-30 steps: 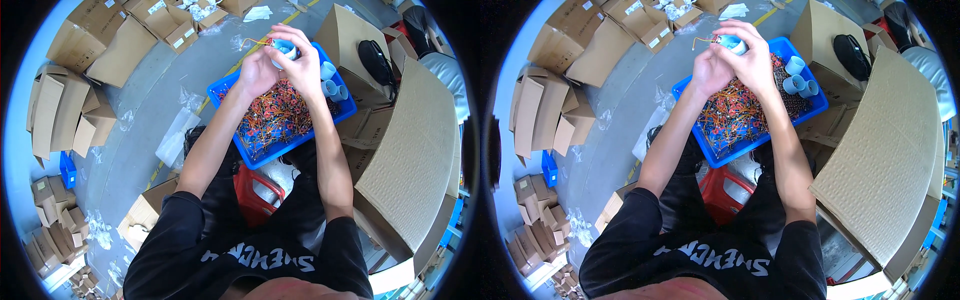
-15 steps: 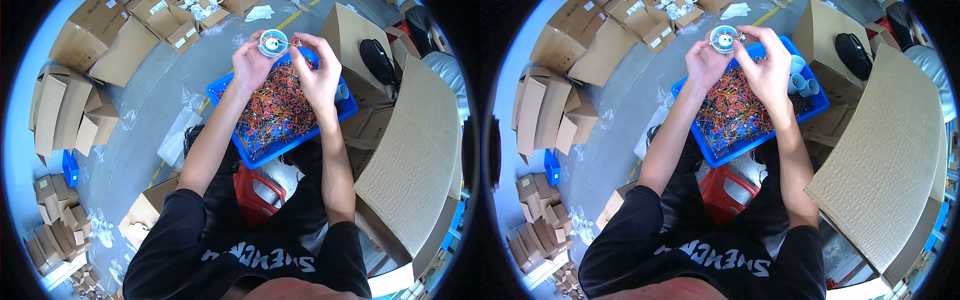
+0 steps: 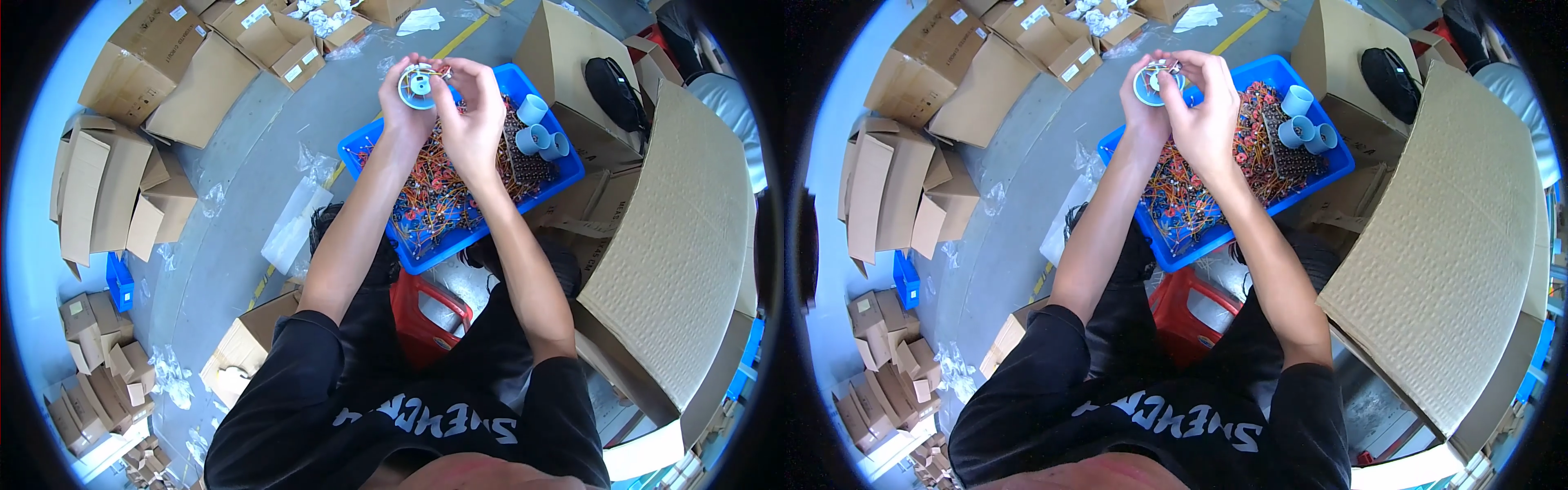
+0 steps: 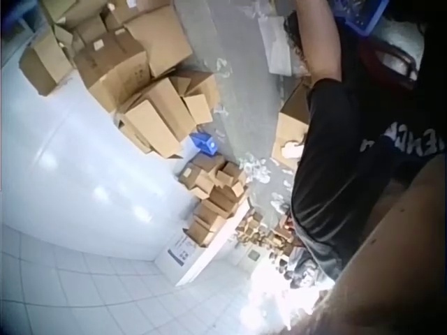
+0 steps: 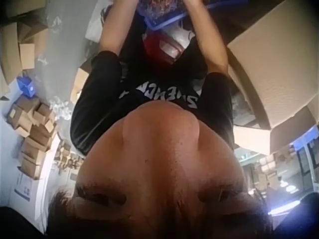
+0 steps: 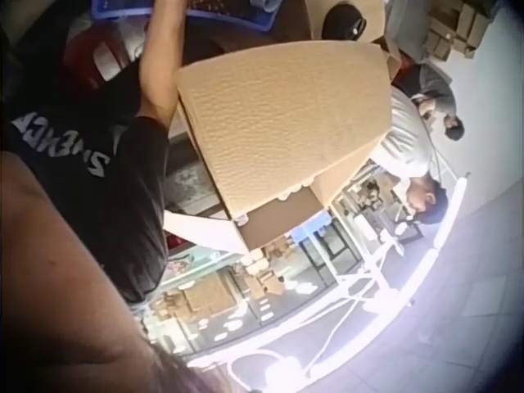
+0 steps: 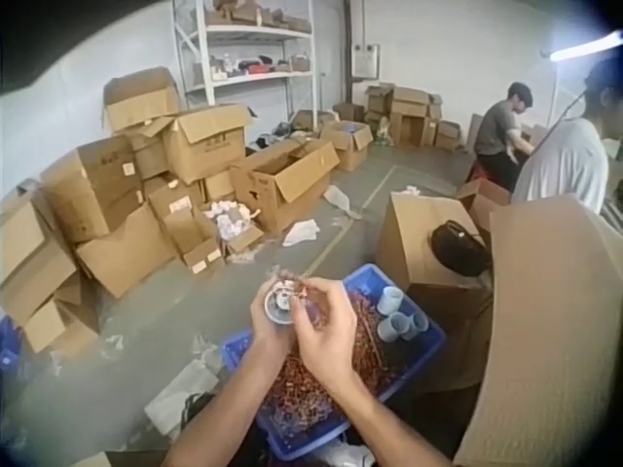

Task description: The person is manually packaging small electronic resistors into white plastic containers.

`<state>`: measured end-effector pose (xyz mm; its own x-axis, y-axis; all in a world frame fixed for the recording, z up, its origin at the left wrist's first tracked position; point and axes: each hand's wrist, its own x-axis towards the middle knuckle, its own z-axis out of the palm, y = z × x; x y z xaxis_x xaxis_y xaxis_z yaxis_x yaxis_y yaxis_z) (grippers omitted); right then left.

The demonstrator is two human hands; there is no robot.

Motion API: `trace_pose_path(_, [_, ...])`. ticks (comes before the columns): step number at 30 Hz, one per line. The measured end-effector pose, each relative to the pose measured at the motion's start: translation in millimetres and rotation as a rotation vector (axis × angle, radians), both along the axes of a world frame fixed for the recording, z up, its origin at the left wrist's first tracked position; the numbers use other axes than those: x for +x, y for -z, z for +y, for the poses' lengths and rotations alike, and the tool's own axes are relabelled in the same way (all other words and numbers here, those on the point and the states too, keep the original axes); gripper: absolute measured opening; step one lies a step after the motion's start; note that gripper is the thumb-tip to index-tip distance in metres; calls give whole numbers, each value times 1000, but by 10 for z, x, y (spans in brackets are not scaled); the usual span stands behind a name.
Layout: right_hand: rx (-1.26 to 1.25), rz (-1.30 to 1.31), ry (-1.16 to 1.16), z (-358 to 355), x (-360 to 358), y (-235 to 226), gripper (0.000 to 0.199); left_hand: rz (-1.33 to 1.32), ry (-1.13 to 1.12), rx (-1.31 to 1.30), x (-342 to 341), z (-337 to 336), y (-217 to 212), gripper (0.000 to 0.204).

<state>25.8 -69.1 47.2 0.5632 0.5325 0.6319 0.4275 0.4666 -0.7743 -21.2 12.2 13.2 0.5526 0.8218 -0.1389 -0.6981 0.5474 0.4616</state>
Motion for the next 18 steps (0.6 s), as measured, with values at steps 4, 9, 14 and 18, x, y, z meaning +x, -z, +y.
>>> trace_pose_path(4, [9, -6, 12, -45, 124, -7, 26, 48, 100, 39, 10, -105, -100, 40])
trace_pose_path(9, [4, -192, -14, -87, 344, -91, 27, 144, 142, 116, -77, -24, -94, 50])
trace_pose_path(14, [-16, -337, 33, -231, 329, -166, 26, 137, 139, 169, -114, 56, -61, 52])
trace_pose_path(18, [-18, -305, -3, -230, 299, -171, 25, 161, 139, 172, -87, -7, -53, 51])
